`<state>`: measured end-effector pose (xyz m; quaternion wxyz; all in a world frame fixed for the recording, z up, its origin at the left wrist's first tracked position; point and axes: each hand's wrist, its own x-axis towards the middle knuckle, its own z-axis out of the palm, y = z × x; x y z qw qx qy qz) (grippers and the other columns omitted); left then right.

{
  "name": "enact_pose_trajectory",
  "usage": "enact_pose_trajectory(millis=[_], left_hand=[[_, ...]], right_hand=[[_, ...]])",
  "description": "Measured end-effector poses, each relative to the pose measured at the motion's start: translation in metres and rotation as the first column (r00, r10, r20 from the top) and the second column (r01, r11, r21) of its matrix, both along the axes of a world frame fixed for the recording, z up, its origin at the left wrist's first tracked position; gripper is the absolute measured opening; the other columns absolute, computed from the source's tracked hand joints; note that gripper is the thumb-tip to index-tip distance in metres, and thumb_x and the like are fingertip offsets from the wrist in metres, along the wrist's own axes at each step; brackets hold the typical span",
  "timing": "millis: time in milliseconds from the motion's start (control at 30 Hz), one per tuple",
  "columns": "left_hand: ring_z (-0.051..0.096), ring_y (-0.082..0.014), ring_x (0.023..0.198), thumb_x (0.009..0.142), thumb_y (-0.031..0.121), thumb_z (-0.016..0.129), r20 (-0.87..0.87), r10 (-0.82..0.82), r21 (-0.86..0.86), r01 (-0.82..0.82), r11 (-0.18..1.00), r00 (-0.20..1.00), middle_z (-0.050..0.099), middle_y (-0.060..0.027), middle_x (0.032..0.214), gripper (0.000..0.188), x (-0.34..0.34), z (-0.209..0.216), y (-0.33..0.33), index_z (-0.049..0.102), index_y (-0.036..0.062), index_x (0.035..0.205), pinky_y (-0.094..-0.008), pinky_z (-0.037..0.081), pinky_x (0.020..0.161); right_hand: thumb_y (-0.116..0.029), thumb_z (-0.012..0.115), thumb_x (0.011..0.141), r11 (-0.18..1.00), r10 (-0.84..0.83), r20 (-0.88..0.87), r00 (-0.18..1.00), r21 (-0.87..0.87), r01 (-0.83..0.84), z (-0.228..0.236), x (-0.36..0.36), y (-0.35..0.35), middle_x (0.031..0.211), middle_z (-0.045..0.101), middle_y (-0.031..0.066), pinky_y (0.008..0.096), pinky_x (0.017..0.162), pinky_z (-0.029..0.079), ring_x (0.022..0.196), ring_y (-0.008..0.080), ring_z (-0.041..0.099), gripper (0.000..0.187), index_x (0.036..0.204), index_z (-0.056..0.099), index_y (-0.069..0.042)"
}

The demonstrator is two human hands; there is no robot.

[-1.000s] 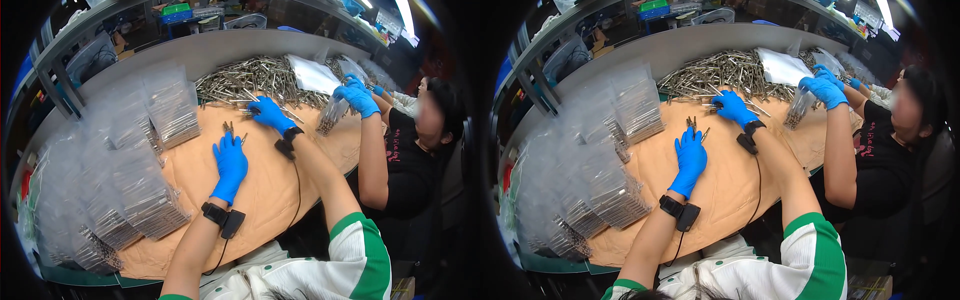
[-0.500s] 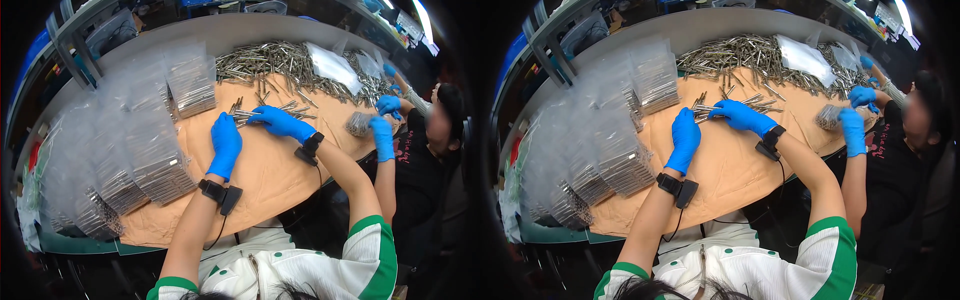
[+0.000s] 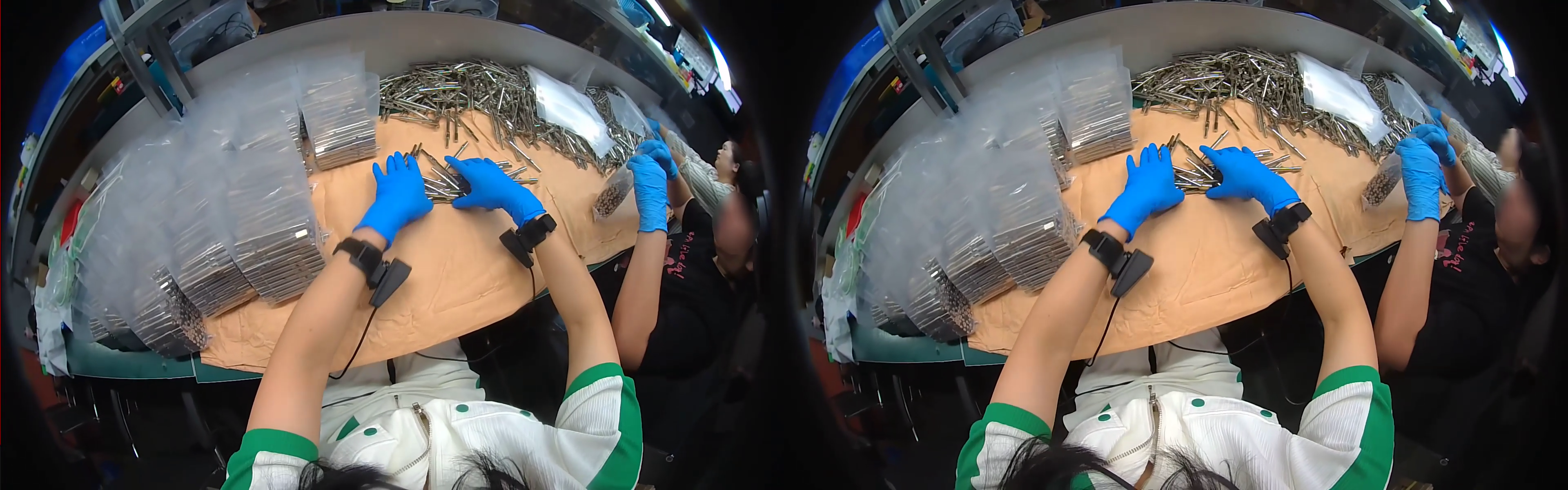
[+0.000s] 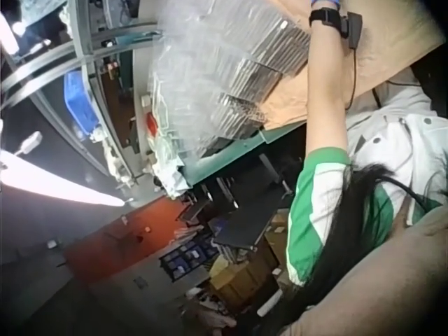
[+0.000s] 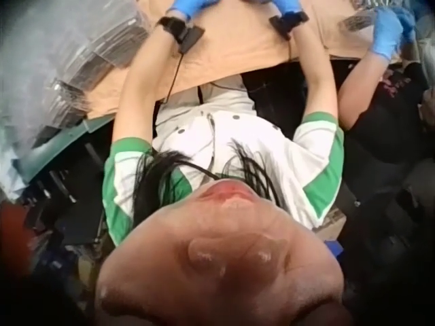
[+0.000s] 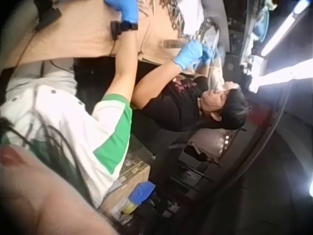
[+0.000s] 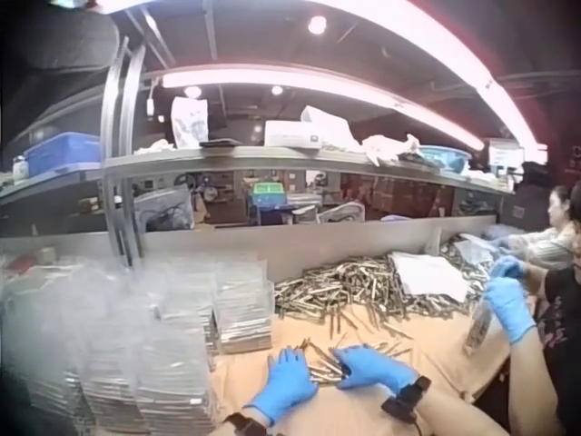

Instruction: The person gathers metal rods by hand, aligns them into a bundle, and slides the bundle into a plastic bag. After placing the filled bag aside, the person reaches for more metal rods from a pile to begin another bundle.

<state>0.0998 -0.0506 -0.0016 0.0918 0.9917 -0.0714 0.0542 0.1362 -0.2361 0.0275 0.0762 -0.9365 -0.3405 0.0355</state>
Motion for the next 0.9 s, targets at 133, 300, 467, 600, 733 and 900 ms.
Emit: enact_pose_trajectory(millis=[133,300,467,600,733,900], left_hand=[[0.035,-0.0363,0.118,0.063,0.027,0.06,-0.24,-0.1,-0.053,0.09,0.995,0.966,0.032,-0.0261,0.127,0.077,0.023,0.01,0.004,0.03,-0.0045,0.127,-0.0556,0.022,0.097],[0.043,-0.0361,0.11,0.062,0.026,0.061,-0.106,-0.163,-0.125,0.149,0.981,0.981,0.038,-0.0242,0.12,0.073,0.022,-0.003,0.003,0.035,-0.002,0.124,-0.0532,0.028,0.093],[0.046,-0.0354,0.103,0.063,0.022,0.059,0.102,-0.233,-0.068,0.241,0.968,0.967,0.042,-0.0236,0.115,0.062,0.021,-0.003,0.002,0.041,-0.0013,0.118,-0.0489,0.033,0.089],[0.052,-0.0356,0.093,0.067,0.016,0.057,0.098,-0.084,-0.111,0.094,0.989,0.992,0.05,-0.0241,0.102,0.048,0.028,-0.009,0.002,0.045,-0.0044,0.109,-0.0457,0.041,0.079],[0.057,-0.0352,0.079,0.067,0.009,0.055,0.268,0.091,-0.246,-0.024,0.969,0.959,0.058,-0.0233,0.082,0.029,0.037,-0.013,-0.02,0.053,-0.0066,0.092,-0.0448,0.046,0.067],[0.057,-0.0323,0.083,0.065,0.012,0.062,0.042,0.028,-0.14,-0.022,0.99,0.999,0.058,-0.0198,0.086,0.024,0.029,-0.008,-0.02,0.059,-0.0012,0.085,-0.0412,0.048,0.066]], right_hand=[[-0.013,0.066,0.064,0.989,0.032,-0.177,0.984,0.149,-0.005,0.0,-0.007,0.015,0.115,0.051,0.0184,0.039,0.091,0.038,0.106,0.032,0.048,0.075,0.131,0.033,-0.007],[-0.005,0.06,0.066,0.943,0.172,0.019,0.985,0.286,-0.17,-0.016,-0.006,0.014,0.102,0.057,0.0182,0.038,0.082,0.044,0.096,0.0328,0.055,0.062,0.125,0.041,-0.007],[-0.004,0.062,0.066,0.894,0.204,-0.134,0.97,0.429,-0.129,-0.018,0.005,0.012,0.105,0.056,0.0169,0.0381,0.083,0.044,0.097,0.0328,0.054,0.057,0.12,0.045,-0.005],[-0.009,0.065,0.066,0.821,0.193,-0.136,0.972,0.565,-0.084,-0.034,0.026,0.026,0.104,0.056,0.0179,0.0381,0.081,0.044,0.094,0.0336,0.054,0.054,0.117,0.047,-0.005],[-0.012,0.066,0.067,0.827,0.207,0.065,0.976,0.522,-0.21,-0.03,0.028,0.031,0.097,0.055,0.0175,0.0391,0.079,0.043,0.092,0.0333,0.053,0.052,0.115,0.049,-0.006],[-0.013,0.067,0.067,0.891,0.168,-0.016,0.986,0.431,-0.145,-0.03,0.017,0.026,0.1,0.051,0.0165,0.0377,0.079,0.044,0.091,0.0334,0.053,0.053,0.116,0.048,-0.008]])
